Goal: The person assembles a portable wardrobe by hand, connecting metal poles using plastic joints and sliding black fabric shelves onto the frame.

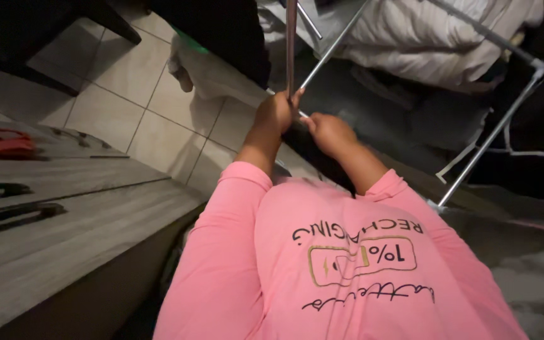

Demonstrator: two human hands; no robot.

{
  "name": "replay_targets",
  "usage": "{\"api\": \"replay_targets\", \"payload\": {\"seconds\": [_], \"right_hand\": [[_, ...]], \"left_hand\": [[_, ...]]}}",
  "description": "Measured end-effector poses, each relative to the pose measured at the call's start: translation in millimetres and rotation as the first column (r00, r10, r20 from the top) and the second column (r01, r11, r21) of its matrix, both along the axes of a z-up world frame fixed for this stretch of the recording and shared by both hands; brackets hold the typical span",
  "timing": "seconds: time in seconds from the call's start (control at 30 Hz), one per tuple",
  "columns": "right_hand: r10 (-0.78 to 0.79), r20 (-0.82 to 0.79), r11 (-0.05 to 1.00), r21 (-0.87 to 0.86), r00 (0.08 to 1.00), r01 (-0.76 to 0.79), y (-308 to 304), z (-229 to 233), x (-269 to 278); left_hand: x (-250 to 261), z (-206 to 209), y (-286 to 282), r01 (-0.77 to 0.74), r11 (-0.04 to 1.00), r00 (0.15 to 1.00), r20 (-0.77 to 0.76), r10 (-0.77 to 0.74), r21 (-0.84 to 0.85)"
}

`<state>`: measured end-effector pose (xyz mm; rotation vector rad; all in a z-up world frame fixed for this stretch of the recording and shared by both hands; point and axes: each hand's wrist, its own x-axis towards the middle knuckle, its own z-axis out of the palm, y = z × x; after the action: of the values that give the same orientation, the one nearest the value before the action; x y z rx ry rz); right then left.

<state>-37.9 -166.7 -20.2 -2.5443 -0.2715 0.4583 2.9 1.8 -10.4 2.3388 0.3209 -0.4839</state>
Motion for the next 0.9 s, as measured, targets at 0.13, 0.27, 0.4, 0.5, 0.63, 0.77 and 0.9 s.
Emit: {"api": "replay_targets", "payload": {"seconds": [0.13,0.27,0.4,0.5,0.63,0.77,0.9], "right_hand": [[0.051,-0.28,0.98,0.199,0.959,0.006,-11,-18,17],[0.081,-0.383,0.978,0.211,0.92,0.002,-11,-23,23],[0.012,-0.049,0.999,-0.029,0.999,-0.014,-2,-12,4],[0.049,0.266,0.987,-0.164,0.963,-0.005,2,-3,-10],[0.08,0.484,0.989,-0.151,0.872,-0.007,-4,-2,-13],[0.065,0.298,0.989,-0.143,0.952,-0.022,-4,-1,-10],[0.025,0.013,1.0,-0.018,1.0,-0.025,-11,-9,-2]], "left_hand": [[1,3,3,0.006,0.999,0.998,-0.059,-0.009,-0.045],[1,4,9,0.027,0.998,0.999,-0.033,-0.028,-0.052],[5,0,3,0.025,1.0,0.999,-0.04,-0.026,-0.016],[9,-1,1,0.016,1.0,0.996,-0.087,-0.016,-0.003],[16,-1,-4,0.028,0.999,0.994,-0.11,-0.026,0.018],[12,5,-3,-0.003,1.0,0.992,-0.123,0.0,-0.028],[7,0,1,-0.001,0.997,0.995,-0.099,-0.007,-0.083]]}}
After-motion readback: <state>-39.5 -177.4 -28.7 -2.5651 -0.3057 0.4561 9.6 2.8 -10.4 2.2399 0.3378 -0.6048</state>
